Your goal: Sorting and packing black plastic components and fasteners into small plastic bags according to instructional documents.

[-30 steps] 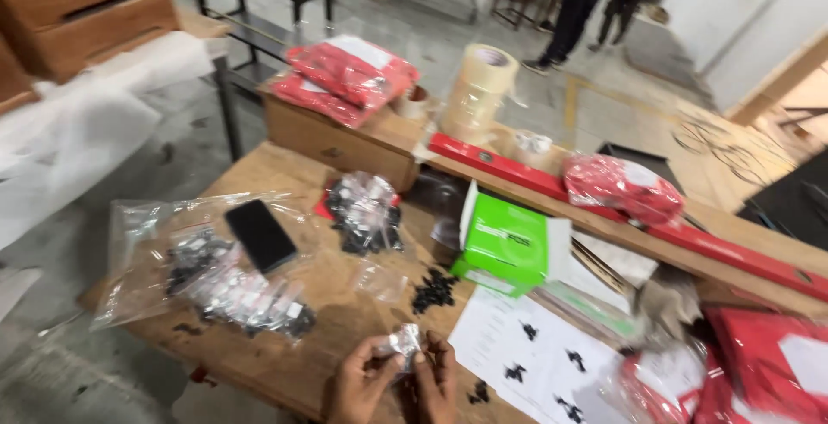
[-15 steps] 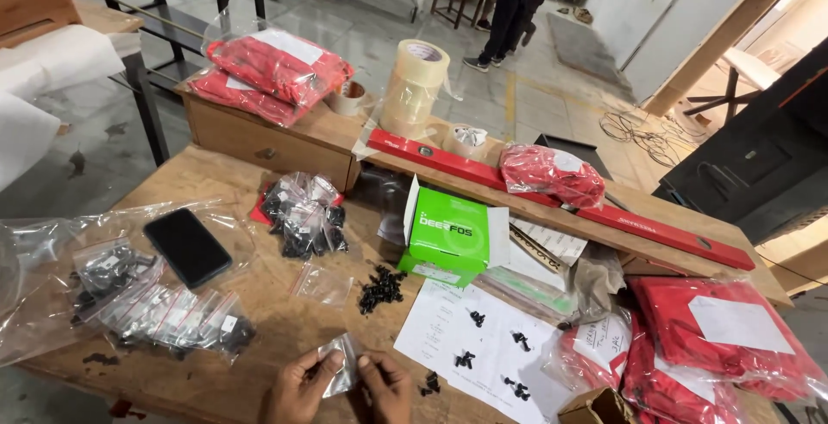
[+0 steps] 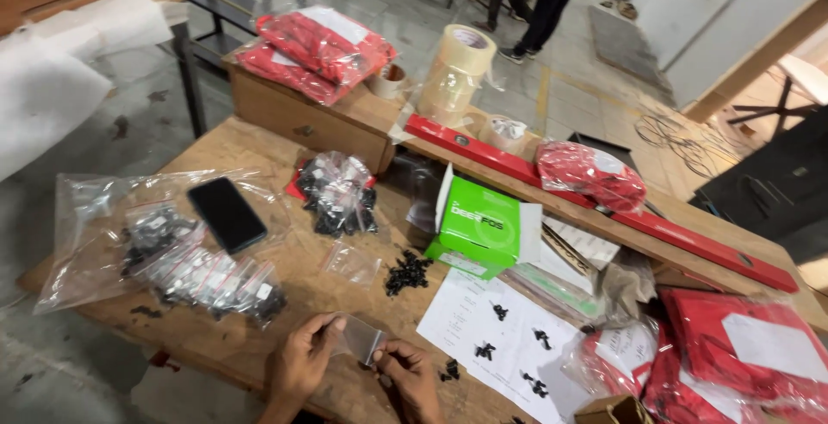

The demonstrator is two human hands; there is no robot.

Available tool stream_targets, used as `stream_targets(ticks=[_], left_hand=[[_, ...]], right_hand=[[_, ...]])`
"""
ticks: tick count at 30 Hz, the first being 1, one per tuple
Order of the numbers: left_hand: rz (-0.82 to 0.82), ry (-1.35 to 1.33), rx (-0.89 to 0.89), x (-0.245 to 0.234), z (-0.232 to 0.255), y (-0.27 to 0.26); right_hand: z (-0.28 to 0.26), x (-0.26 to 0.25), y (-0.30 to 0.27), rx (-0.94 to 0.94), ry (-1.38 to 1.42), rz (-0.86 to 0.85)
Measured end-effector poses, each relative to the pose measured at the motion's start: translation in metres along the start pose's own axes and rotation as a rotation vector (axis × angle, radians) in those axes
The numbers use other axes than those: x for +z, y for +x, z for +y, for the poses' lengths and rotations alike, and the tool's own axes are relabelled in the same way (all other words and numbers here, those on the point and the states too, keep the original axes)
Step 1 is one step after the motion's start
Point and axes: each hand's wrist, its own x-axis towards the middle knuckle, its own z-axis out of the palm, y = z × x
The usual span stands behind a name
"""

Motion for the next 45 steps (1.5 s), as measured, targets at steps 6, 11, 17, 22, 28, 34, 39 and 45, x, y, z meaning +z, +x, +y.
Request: stream_targets(ticks=[6, 11, 17, 22, 28, 34, 39, 45], left_hand=[[0.463, 0.415, 0.684, 0.012, 0.002, 0.003], [0.323, 0.366, 0.750, 0.017, 0.032, -0.021], [-0.132, 0.097, 0.279, 0.026, 0.033, -0.034], [-0.240, 0.060, 0.035, 0.022, 0.024, -0.036], [-0.247, 0.077, 0.042, 0.011, 0.044, -0.039], [-0.316, 0.127, 0.088, 0.011, 0.050, -0.034], [-0.228, 0.081, 0.197, 0.010, 0.050, -0.032], [-0.224, 0.036, 0.184, 0.010, 0.040, -0.034]], right_hand=[[0.009, 0.002, -0.004, -0.040, 0.104, -0.009], [-0.019, 0.023, -0.019, -0.031, 0.195, 0.078], [-0.051, 0.045, -0.038, -0.094, 0.085, 0.100], [-0.039, 0.031, -0.037, -0.251, -0.097, 0.060], [-0.028, 0.020, -0.036, -0.320, -0.259, 0.010], [-0.012, 0.014, -0.035, -0.411, -0.481, -0.012], [-0.024, 0.024, -0.039, -0.299, -0.417, 0.022], [-0.025, 0.024, -0.041, -0.239, -0.304, 0.041]])
